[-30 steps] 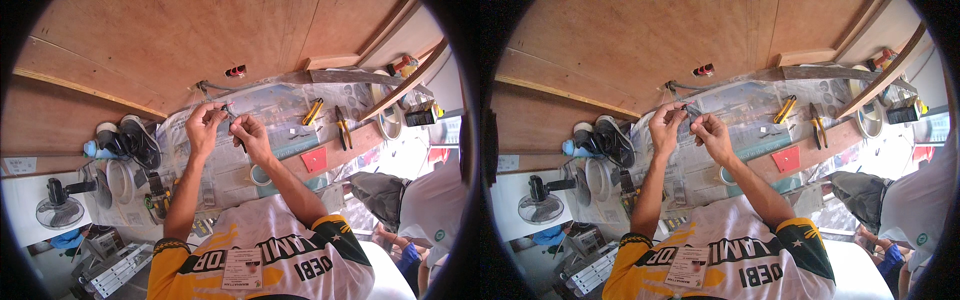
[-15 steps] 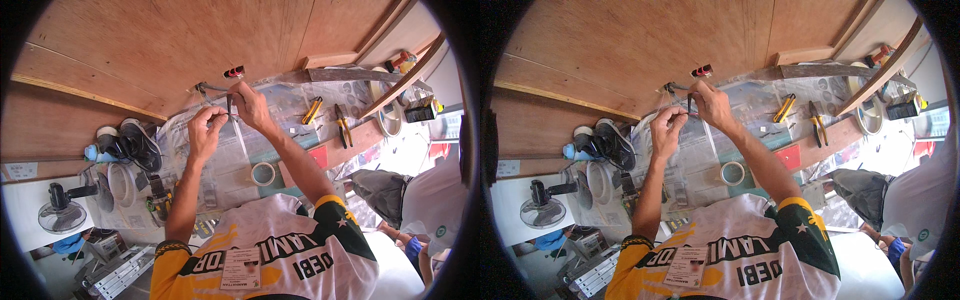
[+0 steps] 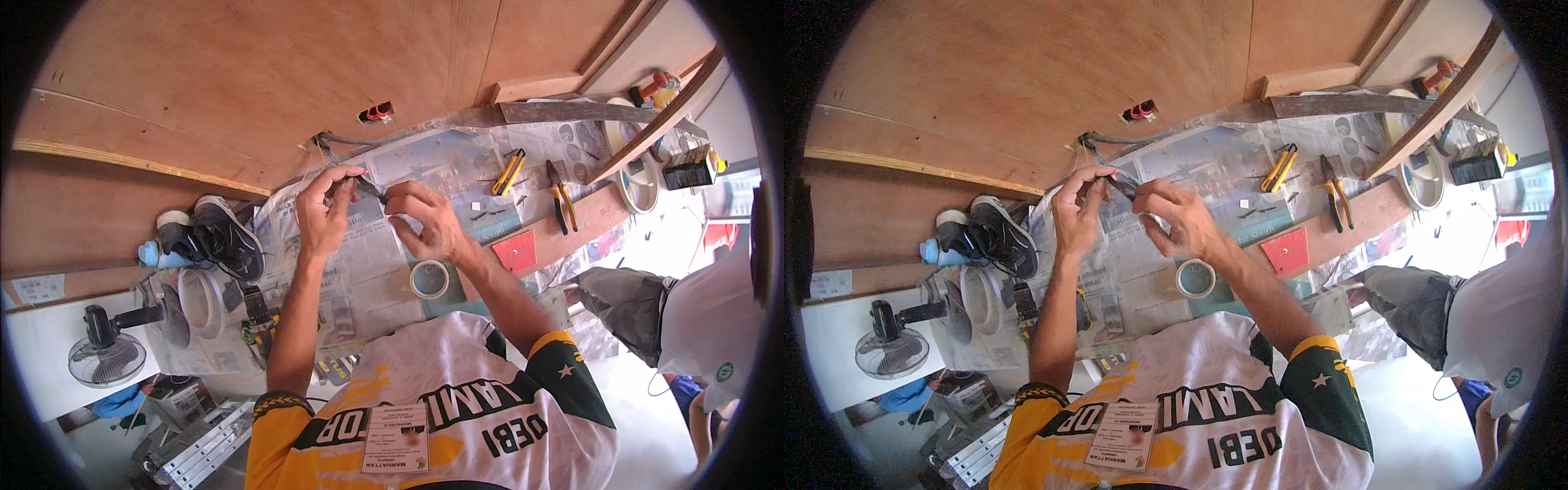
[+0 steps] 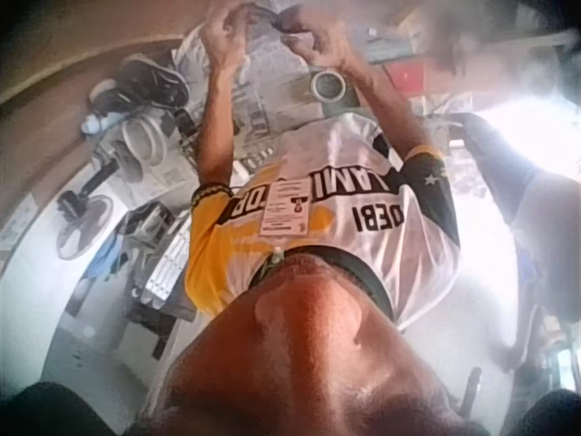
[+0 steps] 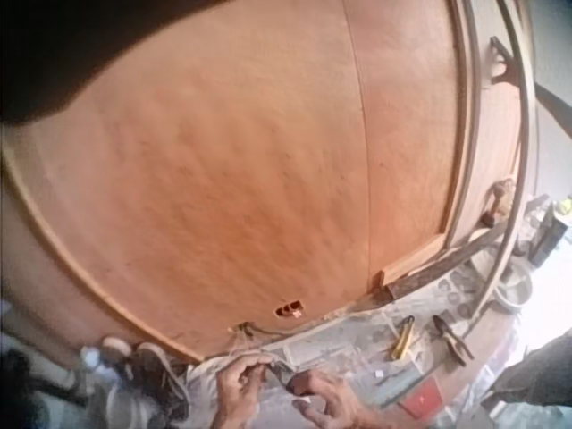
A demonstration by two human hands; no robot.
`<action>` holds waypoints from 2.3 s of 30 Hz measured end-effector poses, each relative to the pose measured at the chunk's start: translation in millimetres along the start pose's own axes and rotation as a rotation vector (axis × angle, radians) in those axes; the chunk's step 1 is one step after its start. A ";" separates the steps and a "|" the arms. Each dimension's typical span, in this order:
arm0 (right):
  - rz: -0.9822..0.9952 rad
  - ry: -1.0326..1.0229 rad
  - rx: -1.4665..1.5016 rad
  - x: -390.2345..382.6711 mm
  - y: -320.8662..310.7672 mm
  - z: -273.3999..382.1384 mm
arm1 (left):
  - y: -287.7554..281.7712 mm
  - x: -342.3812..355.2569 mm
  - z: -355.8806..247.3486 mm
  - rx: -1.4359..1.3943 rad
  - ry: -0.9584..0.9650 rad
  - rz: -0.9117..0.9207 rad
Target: The person strips the insulation from electrical wires using pliers and a utility knife. They then twist the exposed wire ends together and wrap the connections with black electrical tape. The person works on multiple wire connections, securing them against a wooden surface.
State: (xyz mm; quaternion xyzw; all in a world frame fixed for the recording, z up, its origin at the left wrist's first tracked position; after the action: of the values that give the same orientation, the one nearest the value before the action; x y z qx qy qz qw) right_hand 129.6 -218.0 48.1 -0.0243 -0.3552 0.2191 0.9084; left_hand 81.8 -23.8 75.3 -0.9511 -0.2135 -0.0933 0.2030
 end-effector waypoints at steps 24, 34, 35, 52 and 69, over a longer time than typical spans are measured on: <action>-0.226 -0.021 -0.288 43.8 10.7 -29.8 | 2.9 -7.2 14.7 0.081 -0.025 0.078; -0.225 -0.124 -0.228 6.9 5.5 11.8 | 7.7 -3.3 -21.1 0.227 0.248 -0.068; -0.242 -0.073 -0.162 4.2 6.2 16.7 | 6.4 -2.4 -19.0 0.243 0.264 -0.082; 0.140 1.092 1.668 -29.5 64.8 -10.3 | 5.5 -4.7 -26.0 0.219 0.310 -0.096; -0.170 0.704 0.280 -17.8 29.9 -58.6 | 0.7 -8.1 -8.4 0.105 0.095 0.068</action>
State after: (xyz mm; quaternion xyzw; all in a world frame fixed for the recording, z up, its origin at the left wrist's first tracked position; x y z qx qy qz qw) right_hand 145.0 -191.9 -13.0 0.0558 0.0111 0.1678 0.9842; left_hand 74.1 -30.9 80.4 -0.9404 -0.1757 -0.1200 0.2653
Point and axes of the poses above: each hand's wrist, its own x-axis towards the middle knuckle, its own y-axis out of the palm, z = x × y, the point moved 5 cm from there along x, towards the middle knuckle, and after that the axes turned 8 degrees about -z, right-handed, at the moved point
